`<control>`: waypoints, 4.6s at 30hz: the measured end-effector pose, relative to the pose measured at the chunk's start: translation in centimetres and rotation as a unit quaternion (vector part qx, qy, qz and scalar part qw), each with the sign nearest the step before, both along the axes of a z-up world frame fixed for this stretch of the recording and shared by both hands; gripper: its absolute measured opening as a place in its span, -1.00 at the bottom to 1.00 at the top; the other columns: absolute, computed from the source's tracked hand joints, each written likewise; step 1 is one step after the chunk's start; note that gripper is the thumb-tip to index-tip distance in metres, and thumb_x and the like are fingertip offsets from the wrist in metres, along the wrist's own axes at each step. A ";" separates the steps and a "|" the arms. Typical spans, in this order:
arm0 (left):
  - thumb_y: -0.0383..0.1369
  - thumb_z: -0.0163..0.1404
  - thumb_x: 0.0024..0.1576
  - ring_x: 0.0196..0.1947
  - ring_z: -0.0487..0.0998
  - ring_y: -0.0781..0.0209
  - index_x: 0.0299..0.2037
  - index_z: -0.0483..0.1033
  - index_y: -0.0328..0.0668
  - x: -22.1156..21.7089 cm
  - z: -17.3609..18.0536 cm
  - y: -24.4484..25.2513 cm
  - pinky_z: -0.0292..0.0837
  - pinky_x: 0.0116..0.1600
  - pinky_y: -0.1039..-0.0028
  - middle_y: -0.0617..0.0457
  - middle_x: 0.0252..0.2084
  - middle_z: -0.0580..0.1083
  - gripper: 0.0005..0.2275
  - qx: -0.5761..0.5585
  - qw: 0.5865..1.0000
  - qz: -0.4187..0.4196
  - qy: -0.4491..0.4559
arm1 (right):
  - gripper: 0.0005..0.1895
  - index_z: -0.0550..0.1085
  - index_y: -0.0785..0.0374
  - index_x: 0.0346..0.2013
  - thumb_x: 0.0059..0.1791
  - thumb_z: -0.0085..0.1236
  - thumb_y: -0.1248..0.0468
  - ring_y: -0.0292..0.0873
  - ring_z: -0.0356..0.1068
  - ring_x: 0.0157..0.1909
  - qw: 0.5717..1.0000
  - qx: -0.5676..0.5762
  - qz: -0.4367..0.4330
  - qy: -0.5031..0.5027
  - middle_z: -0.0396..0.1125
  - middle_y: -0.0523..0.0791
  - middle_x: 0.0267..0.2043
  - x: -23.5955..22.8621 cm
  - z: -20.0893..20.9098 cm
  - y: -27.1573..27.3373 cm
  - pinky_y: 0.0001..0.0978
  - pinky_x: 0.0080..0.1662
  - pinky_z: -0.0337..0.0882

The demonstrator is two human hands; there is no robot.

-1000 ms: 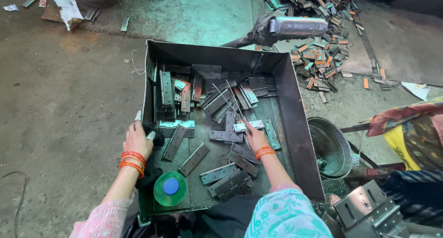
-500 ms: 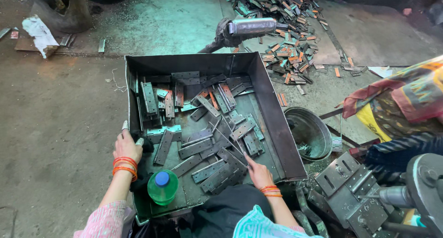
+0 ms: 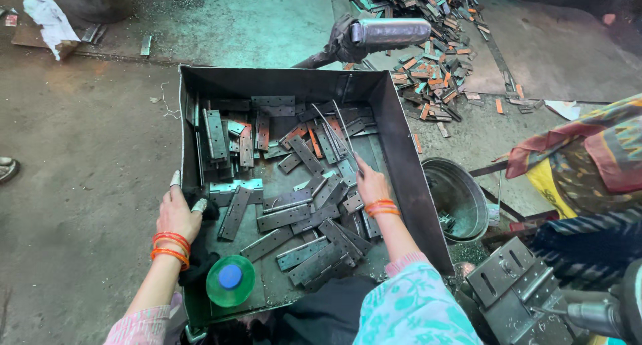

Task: The person sits on the floor and repeatedly picks up rectangular metal pieces from a bin, places them into a press machine, and operates the lever to process them. The person handles the metal pieces one at a time and returns them to the bin after processing.

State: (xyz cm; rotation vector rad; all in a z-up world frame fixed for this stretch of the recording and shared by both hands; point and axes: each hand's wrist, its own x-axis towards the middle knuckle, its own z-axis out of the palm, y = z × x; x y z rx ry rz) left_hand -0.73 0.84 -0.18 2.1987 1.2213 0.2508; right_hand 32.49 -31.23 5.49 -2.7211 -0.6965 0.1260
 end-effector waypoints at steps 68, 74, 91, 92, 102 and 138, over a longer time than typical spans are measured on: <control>-0.19 0.19 0.04 0.20 0.40 -0.30 0.50 0.01 -0.03 0.3 1.0 -0.5 0.39 0.16 -0.06 -0.26 0.27 0.35 -0.19 -0.032 0.999 0.015 -0.009 | -0.81 0.33 -0.06 -0.01 0.08 0.00 0.23 -0.33 0.01 -0.66 0.663 0.505 -0.241 0.498 0.13 -0.18 -0.51 8.8 -7.4 5.0 -0.48 -0.61 -0.01; -0.23 0.18 0.05 0.21 0.40 -0.29 0.50 0.01 -0.04 0.3 1.2 -0.4 0.39 0.15 -0.10 -0.24 0.27 0.34 -0.20 -0.039 0.999 0.012 -0.005 | -0.45 0.37 -0.19 0.33 0.03 0.11 0.21 -0.36 -0.02 -0.71 0.807 0.329 -0.177 0.457 0.15 -0.23 -0.60 0.3 -5.5 -1.1 -0.47 -0.66 -0.07; -0.23 0.18 0.07 0.24 0.37 -0.24 0.46 0.05 -0.04 0.5 0.6 -0.2 0.38 0.14 -0.13 -0.19 0.28 0.33 -0.25 -0.021 0.999 0.015 0.021 | -0.44 0.34 -0.14 0.33 0.00 0.07 0.20 0.30 0.42 0.05 0.991 -0.028 0.085 0.095 0.43 0.18 -0.02 -3.4 -7.5 5.3 0.12 0.09 0.41; -0.22 0.18 0.08 0.24 0.37 -0.24 0.46 0.05 -0.03 0.7 0.7 -0.1 0.38 0.14 -0.13 -0.19 0.28 0.32 -0.25 -0.018 0.999 0.017 0.026 | -0.44 0.33 -0.16 0.33 0.01 0.07 0.19 0.31 0.40 0.05 0.989 -0.046 0.082 0.115 0.43 0.19 -0.03 -4.2 -6.9 4.1 0.14 0.09 0.39; -0.36 0.18 0.01 0.27 0.36 -0.18 0.43 0.11 -0.03 1.0 -0.5 0.2 0.34 0.18 -0.13 -0.14 0.27 0.34 -0.27 -0.015 0.998 0.026 0.053 | -0.50 0.35 -0.33 0.30 0.03 0.00 0.05 0.29 0.44 0.00 0.975 -0.143 0.068 0.157 0.47 0.13 -0.08 -15.4 4.2 -7.2 0.15 0.05 0.43; -0.22 0.18 0.04 0.20 0.40 -0.30 0.49 0.08 -0.02 0.2 0.5 0.2 0.38 0.16 -0.08 -0.25 0.22 0.38 -0.23 -0.024 1.000 0.010 -0.003 | -0.51 0.28 -0.51 0.33 0.08 -0.08 -0.03 0.25 0.44 0.10 0.973 -0.153 -0.159 0.070 0.46 0.11 0.01 3.3 -3.4 -7.4 0.13 0.11 0.43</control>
